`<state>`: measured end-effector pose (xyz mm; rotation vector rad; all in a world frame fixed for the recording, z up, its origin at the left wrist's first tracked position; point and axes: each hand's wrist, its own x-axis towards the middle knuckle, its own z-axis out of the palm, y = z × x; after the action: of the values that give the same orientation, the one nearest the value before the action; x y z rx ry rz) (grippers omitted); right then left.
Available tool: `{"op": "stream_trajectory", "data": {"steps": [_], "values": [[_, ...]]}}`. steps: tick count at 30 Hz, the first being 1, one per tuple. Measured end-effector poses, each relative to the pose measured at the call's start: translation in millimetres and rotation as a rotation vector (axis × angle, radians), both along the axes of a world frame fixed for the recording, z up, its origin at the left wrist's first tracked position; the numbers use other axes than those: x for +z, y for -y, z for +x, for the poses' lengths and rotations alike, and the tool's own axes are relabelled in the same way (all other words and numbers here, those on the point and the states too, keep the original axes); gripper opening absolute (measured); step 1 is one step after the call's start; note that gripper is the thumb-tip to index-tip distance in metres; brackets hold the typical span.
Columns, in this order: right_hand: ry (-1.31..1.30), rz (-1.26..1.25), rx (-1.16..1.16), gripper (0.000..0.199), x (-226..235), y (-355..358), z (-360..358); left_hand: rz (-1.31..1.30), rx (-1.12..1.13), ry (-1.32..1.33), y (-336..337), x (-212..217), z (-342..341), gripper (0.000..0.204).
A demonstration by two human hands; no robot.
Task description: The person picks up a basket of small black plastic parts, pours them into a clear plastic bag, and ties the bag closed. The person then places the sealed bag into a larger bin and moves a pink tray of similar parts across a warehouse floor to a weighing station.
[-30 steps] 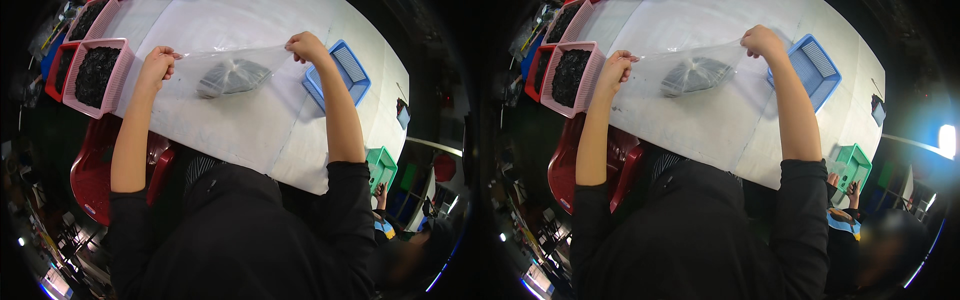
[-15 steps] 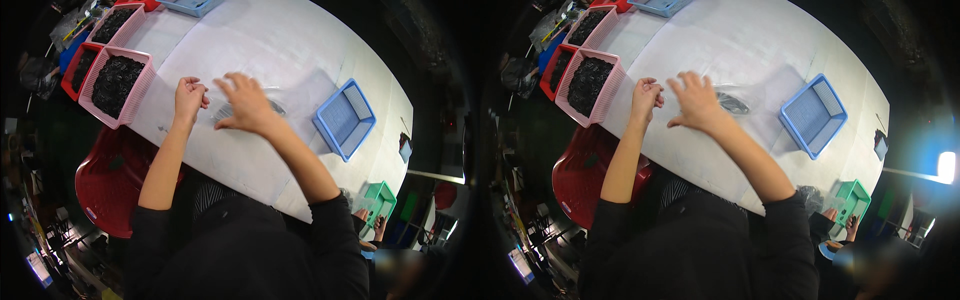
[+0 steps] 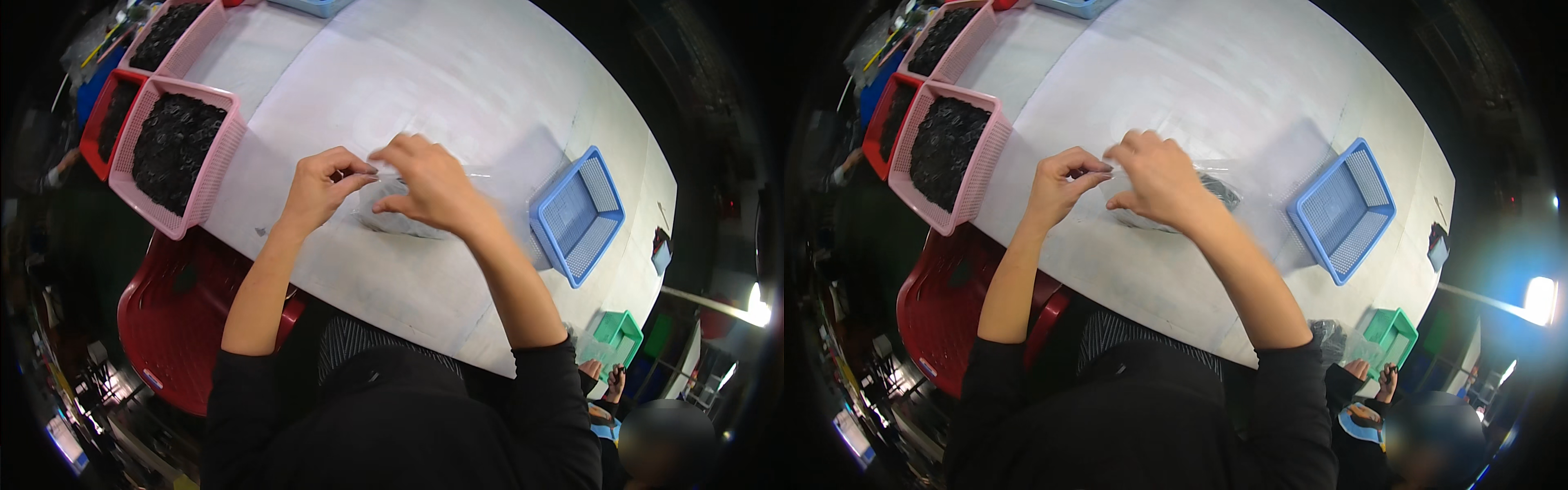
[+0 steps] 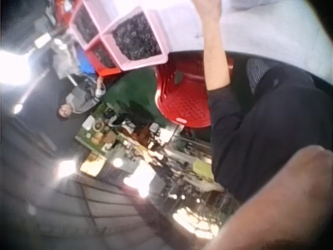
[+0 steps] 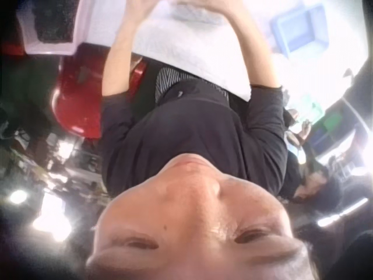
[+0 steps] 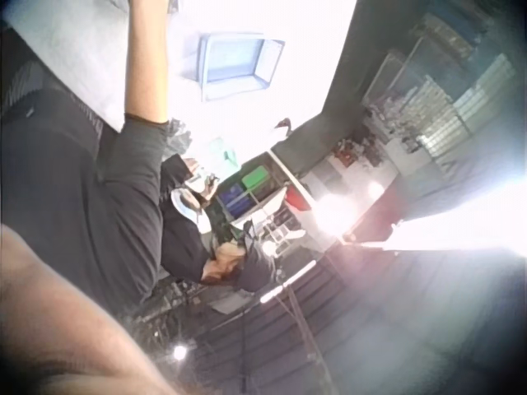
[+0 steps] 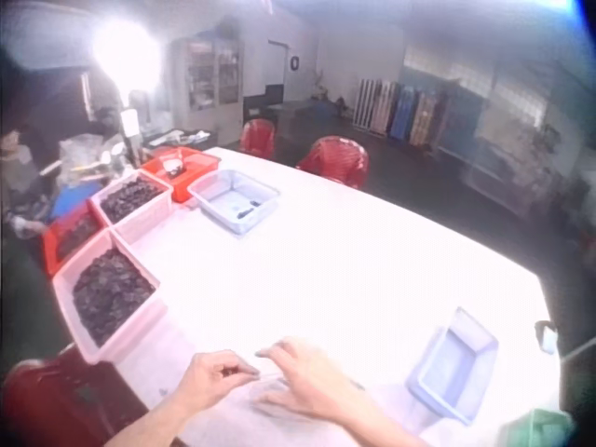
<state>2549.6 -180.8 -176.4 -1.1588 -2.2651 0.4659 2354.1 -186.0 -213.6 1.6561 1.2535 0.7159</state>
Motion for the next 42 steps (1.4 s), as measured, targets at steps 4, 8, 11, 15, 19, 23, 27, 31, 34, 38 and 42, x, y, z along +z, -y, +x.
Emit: {"op": "stream_trajectory", "data": {"steps": [4,8,11,15,19,23,27,31,34,38,42], "values": [[0.108,-0.172,-0.081,0.007,-18,-13,14,0.203,-0.004,0.266,2,-70,7,0.070],[0.193,-0.041,-0.016,0.011,-30,-29,-3,-0.030,-0.202,0.161,10,-153,62,0.067],[0.472,0.124,-0.030,0.011,-53,-26,-31,-0.050,-0.151,0.273,12,-179,104,0.064],[0.401,0.249,-0.106,0.016,-53,-26,9,-0.023,0.028,0.511,8,-186,128,0.062],[0.780,0.053,-0.208,0.028,-36,-7,93,-0.310,0.045,1.081,-3,-140,139,0.062],[0.587,-0.357,-0.306,0.026,-23,3,147,-0.269,0.318,1.278,-10,-123,139,0.054],[-0.428,-0.454,-0.576,0.043,-66,36,206,-0.380,0.274,1.461,-8,-157,133,0.049],[-0.780,-0.393,-0.472,0.055,-121,42,195,-0.447,0.339,1.452,-5,-155,140,0.048],[-0.799,-0.407,-0.302,0.050,-124,13,172,-0.415,0.430,1.451,-9,-147,144,0.047],[-1.300,-0.530,-0.169,0.033,-155,3,149,-0.583,0.576,1.610,-13,-152,147,0.044],[-1.729,-0.664,-0.249,0.030,-163,1,121,-0.637,0.288,1.683,-19,-166,146,0.045]]}}
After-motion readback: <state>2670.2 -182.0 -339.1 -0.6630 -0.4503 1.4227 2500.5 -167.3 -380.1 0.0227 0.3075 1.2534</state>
